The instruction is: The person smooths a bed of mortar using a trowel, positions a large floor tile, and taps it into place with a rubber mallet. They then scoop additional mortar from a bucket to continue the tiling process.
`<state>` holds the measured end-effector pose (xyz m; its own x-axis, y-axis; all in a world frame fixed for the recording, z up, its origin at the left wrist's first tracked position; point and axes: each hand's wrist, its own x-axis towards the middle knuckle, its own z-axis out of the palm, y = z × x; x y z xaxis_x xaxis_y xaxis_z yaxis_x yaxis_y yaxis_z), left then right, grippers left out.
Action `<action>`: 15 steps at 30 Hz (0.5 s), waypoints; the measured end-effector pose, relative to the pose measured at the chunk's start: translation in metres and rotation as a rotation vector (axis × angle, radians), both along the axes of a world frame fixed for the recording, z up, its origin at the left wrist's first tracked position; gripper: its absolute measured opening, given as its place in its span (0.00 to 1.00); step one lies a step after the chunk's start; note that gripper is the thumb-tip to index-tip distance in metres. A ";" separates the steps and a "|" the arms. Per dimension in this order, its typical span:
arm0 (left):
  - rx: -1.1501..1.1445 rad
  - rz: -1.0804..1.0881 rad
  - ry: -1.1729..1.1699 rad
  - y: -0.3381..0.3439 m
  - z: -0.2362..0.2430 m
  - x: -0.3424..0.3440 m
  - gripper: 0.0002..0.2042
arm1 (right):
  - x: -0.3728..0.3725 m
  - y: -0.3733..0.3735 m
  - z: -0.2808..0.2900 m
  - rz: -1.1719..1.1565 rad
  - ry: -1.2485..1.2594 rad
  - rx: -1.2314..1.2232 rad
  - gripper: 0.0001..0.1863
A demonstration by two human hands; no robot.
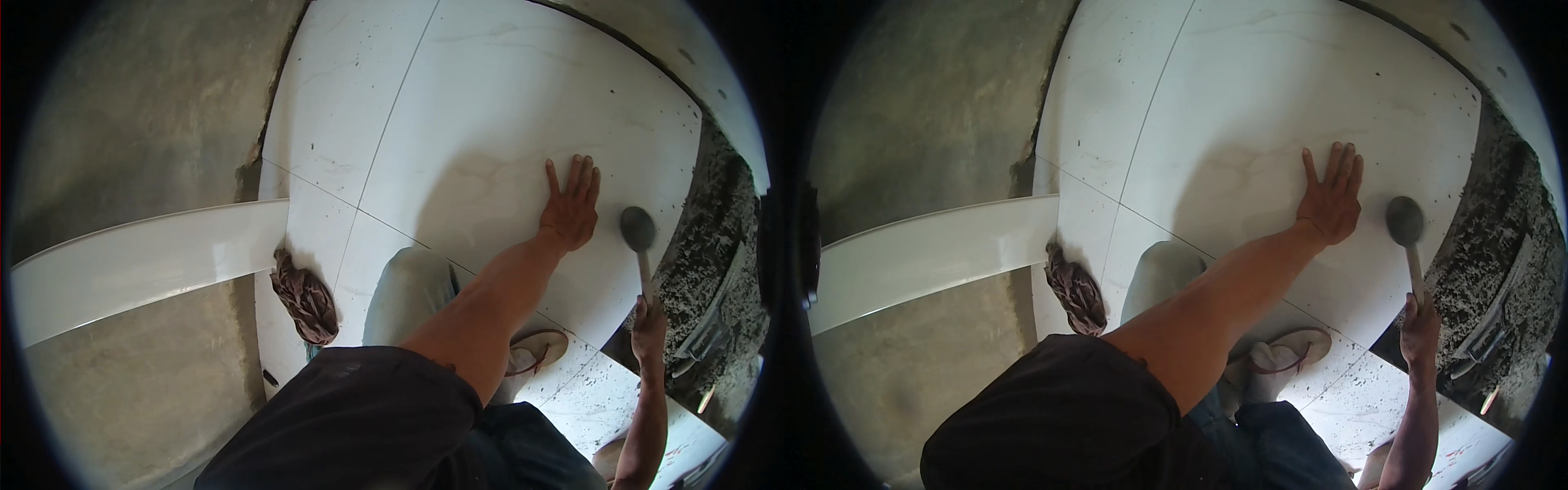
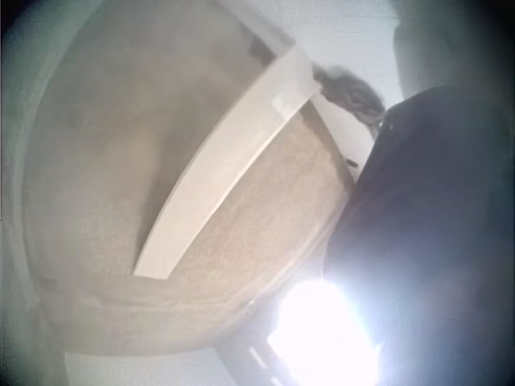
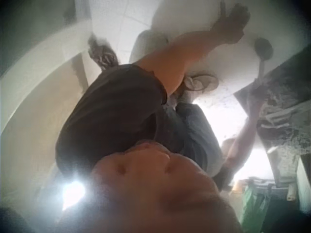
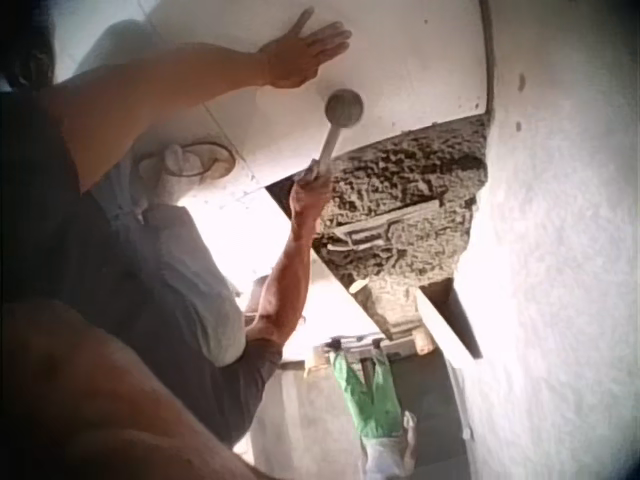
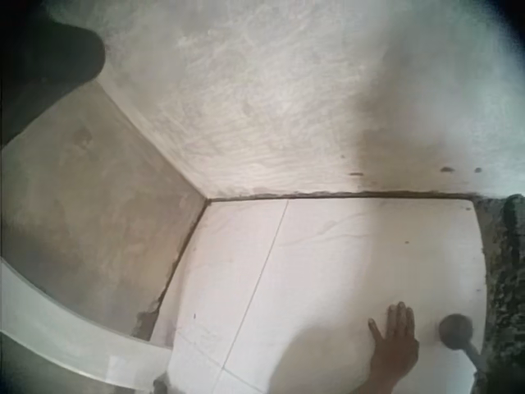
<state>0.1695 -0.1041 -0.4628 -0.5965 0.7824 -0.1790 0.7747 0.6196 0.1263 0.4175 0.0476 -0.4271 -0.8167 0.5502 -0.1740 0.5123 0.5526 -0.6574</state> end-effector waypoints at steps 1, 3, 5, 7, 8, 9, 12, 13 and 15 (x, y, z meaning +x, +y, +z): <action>-0.020 0.007 0.020 -0.002 0.001 -0.001 0.32 | -0.004 0.000 0.007 0.019 -0.124 -0.058 0.27; -0.004 0.007 0.004 -0.001 0.001 -0.001 0.32 | -0.001 -0.004 0.018 -0.043 -0.096 -0.004 0.27; 0.032 -0.016 -0.007 0.009 -0.001 -0.003 0.32 | 0.008 0.000 0.003 -0.013 0.033 -0.008 0.25; -0.002 -0.002 0.039 0.008 -0.005 0.000 0.32 | 0.008 0.006 -0.005 -0.003 -0.139 0.086 0.24; 0.017 -0.001 0.025 0.012 -0.005 0.000 0.32 | 0.010 0.009 -0.002 -0.038 -0.100 0.044 0.23; 0.037 -0.007 -0.004 0.012 -0.006 0.000 0.33 | 0.015 0.010 0.002 -0.081 -0.073 0.004 0.23; -0.023 -0.012 0.110 0.014 -0.017 0.001 0.33 | 0.008 0.009 -0.005 0.044 0.066 0.059 0.15; -0.055 -0.018 0.131 0.014 -0.018 0.002 0.33 | 0.007 0.010 -0.001 -0.014 -0.231 0.052 0.15; 0.045 0.023 0.197 0.003 -0.031 -0.002 0.32 | -0.011 0.002 0.011 -0.110 0.037 -0.074 0.13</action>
